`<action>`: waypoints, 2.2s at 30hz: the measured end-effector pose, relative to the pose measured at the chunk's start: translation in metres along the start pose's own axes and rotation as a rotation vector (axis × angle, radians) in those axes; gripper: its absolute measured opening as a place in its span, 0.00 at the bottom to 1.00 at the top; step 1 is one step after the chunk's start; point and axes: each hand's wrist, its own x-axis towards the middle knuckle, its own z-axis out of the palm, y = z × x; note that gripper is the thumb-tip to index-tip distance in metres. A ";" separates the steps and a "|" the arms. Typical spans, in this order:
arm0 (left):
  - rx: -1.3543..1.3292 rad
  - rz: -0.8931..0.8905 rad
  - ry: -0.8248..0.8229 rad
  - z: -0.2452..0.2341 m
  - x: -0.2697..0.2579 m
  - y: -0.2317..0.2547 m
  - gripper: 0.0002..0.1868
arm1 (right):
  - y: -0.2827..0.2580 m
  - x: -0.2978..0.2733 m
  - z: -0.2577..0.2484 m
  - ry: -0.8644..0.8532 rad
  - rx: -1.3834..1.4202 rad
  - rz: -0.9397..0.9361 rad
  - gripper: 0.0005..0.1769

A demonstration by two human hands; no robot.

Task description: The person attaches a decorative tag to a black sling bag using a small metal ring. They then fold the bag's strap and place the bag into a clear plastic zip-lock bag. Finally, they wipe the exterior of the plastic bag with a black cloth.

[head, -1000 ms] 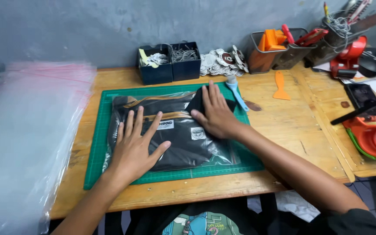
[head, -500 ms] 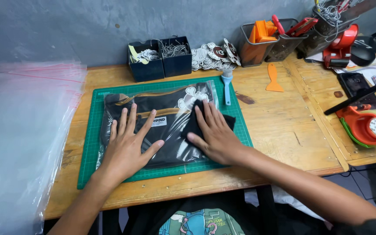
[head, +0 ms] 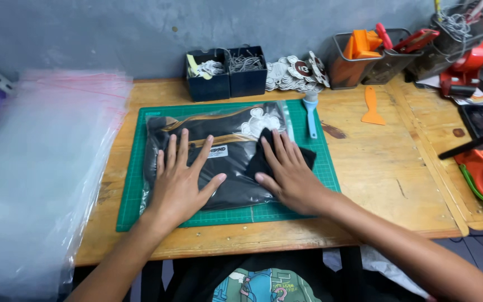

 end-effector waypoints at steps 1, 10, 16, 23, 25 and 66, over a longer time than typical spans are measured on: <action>-0.003 -0.020 0.003 0.001 0.000 -0.001 0.48 | -0.013 -0.015 0.003 -0.011 -0.004 -0.017 0.52; -0.016 0.025 -0.045 -0.008 -0.002 0.002 0.48 | -0.032 -0.021 0.006 -0.007 -0.092 -0.216 0.51; -0.007 0.040 -0.062 -0.009 0.000 0.001 0.47 | 0.030 0.072 -0.011 0.082 0.008 -0.014 0.50; -0.014 0.036 -0.075 -0.013 0.000 0.000 0.47 | 0.109 0.121 -0.012 0.151 0.082 0.114 0.43; -0.009 0.049 -0.057 -0.015 0.002 0.007 0.47 | 0.124 0.118 -0.011 0.187 0.034 0.107 0.38; 0.008 0.888 0.336 0.070 0.064 0.083 0.05 | 0.157 0.118 -0.056 0.751 2.047 0.626 0.19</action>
